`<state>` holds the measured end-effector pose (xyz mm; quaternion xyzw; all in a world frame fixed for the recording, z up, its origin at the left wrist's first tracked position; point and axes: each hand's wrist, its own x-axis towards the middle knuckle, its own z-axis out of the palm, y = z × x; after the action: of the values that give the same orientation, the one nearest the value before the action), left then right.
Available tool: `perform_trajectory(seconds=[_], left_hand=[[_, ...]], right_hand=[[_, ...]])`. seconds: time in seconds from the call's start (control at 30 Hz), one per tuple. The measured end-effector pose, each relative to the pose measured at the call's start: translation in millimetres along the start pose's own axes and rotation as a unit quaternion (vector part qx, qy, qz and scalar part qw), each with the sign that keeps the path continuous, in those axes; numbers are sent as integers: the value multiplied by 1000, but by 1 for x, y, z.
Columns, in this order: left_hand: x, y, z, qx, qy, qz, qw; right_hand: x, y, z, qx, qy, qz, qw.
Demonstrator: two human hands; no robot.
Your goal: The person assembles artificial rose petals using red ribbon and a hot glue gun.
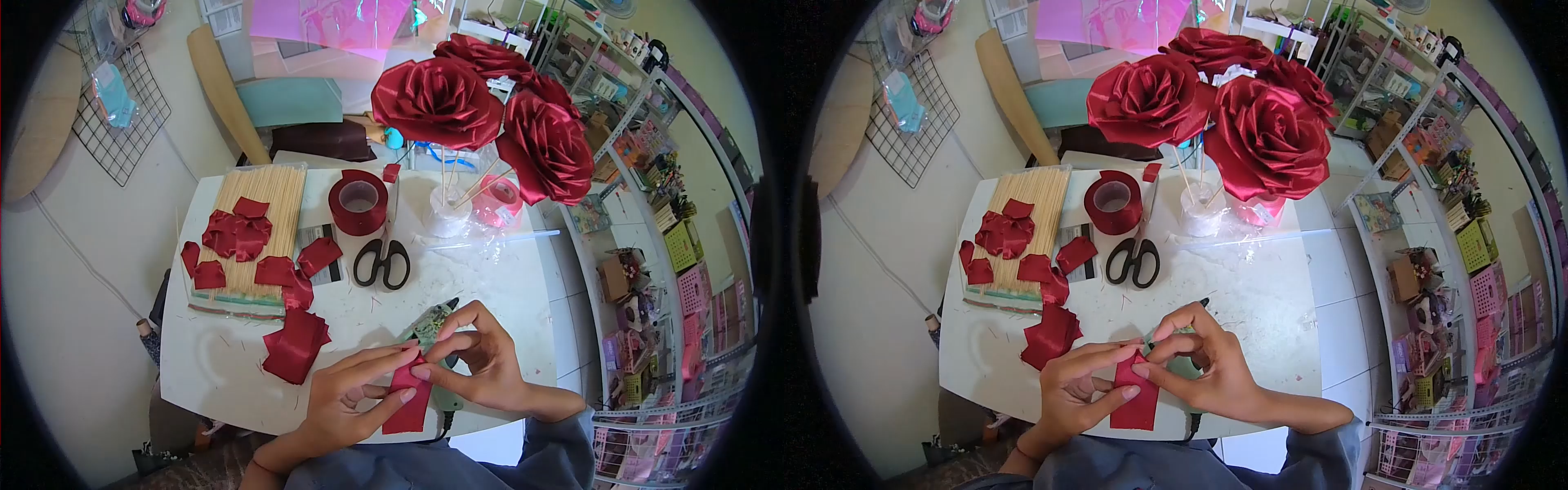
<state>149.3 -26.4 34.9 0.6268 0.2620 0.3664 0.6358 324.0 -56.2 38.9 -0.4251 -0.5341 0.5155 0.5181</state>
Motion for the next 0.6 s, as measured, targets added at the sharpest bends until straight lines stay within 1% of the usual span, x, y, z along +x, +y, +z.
perform_trajectory(seconds=[0.07,0.13,0.23,0.47,0.57,0.6], left_hand=[[-1,-1,0,-5,-1,-5,1000],[0,0,0,-1,-2,-12,1000],[0,2,-1,-1,-9,-19,1000],[0,1,-1,0,-9,-15,1000],[-1,3,-1,-12,3,-25,1000],[-1,2,-2,-11,4,-24,1000]], right_hand=[[0,1,0,0,-1,0,1000],[0,2,0,-3,1,-22,1000],[0,-3,0,-15,-2,6,1000],[1,-2,-1,-11,-5,10,1000],[2,-5,-3,-13,-32,30,999],[2,-6,-3,56,-18,56,997]])
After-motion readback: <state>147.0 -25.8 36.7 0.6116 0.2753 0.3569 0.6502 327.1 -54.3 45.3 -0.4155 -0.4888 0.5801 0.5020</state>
